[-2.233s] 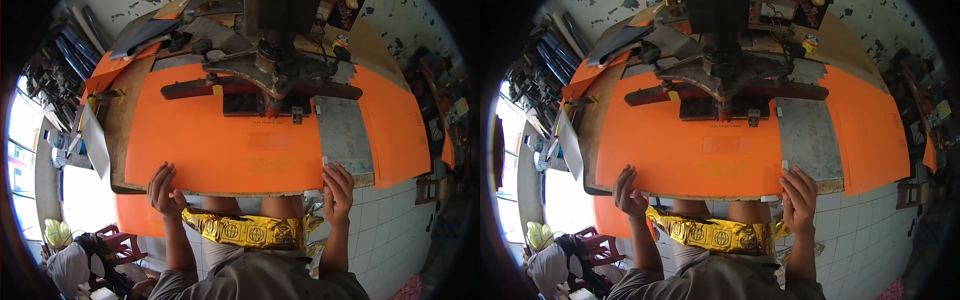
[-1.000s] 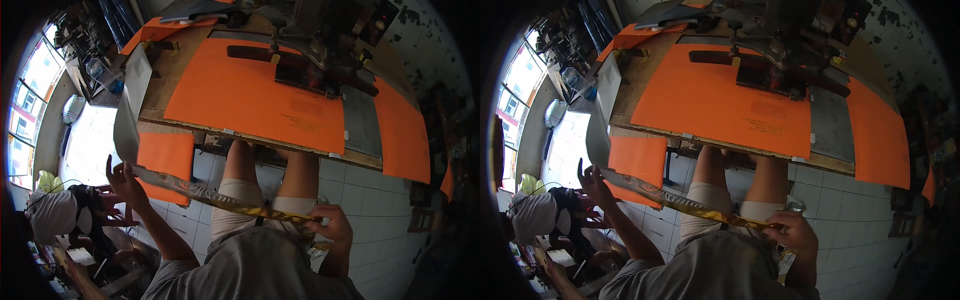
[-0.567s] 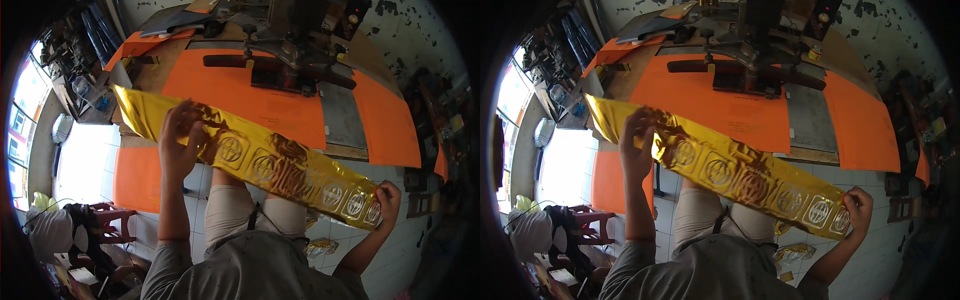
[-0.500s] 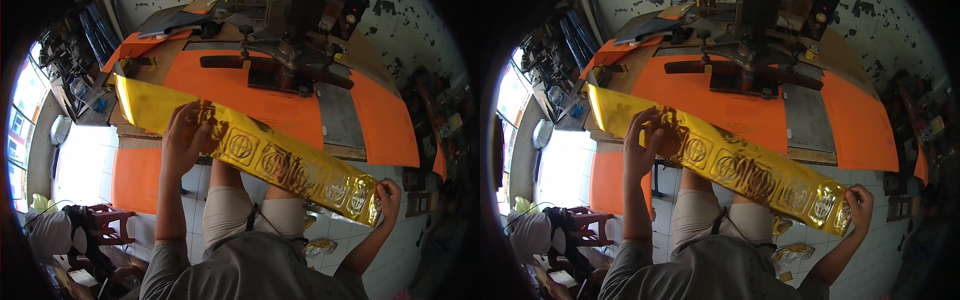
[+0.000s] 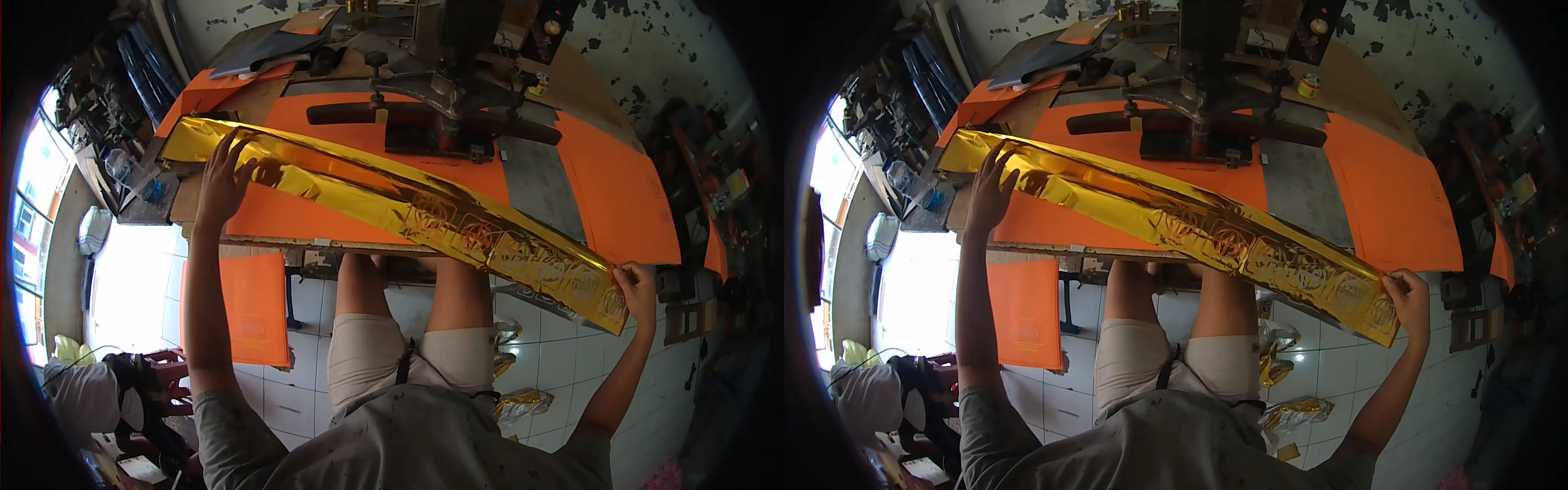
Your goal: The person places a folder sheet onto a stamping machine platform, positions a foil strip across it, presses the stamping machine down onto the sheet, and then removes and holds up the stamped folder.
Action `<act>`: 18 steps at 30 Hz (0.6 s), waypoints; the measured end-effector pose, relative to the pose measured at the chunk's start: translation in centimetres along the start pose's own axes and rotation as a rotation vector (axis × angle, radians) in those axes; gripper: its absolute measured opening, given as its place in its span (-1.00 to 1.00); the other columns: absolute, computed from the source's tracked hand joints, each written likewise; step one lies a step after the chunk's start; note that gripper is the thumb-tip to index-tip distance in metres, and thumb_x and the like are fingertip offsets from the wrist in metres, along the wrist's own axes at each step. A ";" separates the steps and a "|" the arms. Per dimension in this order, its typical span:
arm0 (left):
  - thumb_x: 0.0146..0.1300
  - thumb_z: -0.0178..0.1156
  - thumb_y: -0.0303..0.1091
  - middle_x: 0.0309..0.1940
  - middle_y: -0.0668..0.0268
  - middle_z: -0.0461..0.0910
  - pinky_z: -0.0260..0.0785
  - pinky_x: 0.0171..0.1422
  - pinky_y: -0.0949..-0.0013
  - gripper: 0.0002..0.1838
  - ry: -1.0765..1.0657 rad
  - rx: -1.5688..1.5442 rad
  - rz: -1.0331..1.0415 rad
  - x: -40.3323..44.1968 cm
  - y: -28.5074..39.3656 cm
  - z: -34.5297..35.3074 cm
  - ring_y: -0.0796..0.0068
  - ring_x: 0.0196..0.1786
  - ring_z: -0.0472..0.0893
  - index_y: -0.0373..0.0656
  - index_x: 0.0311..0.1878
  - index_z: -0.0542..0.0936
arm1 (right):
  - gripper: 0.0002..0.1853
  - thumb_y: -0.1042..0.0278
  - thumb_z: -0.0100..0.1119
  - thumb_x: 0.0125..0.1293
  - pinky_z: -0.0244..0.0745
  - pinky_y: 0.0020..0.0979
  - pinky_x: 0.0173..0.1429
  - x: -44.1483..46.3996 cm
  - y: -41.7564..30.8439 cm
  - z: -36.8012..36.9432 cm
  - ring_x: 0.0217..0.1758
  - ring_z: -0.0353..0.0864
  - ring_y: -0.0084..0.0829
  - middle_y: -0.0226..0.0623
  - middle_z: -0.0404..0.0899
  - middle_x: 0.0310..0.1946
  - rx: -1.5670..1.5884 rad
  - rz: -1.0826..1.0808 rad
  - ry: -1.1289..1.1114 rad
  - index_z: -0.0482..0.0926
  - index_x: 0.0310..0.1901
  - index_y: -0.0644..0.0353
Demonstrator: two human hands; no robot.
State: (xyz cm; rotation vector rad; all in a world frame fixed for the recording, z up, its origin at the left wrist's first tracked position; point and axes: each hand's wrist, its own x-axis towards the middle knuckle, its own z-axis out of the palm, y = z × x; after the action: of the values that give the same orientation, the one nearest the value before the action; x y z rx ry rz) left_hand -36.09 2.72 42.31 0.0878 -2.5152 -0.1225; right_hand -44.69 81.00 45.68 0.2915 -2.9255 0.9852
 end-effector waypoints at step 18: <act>0.57 -0.06 -0.12 0.42 0.06 0.50 -0.05 0.72 -0.04 -0.47 -0.378 -0.036 0.056 2.8 2.5 1.4 0.05 0.58 0.30 -0.29 0.40 0.49 | -0.74 0.26 0.51 0.24 0.57 -0.24 -0.02 18.2 4.5 -4.2 -0.10 0.75 -0.29 -0.24 0.73 -0.27 -0.525 -0.060 -0.027 0.66 -0.28 0.25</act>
State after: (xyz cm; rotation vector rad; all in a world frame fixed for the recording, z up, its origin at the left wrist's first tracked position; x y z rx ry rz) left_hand -39.22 5.08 43.08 -0.0237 -2.8883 -0.1758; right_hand -63.50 84.09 48.13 0.3606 -3.0332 0.1845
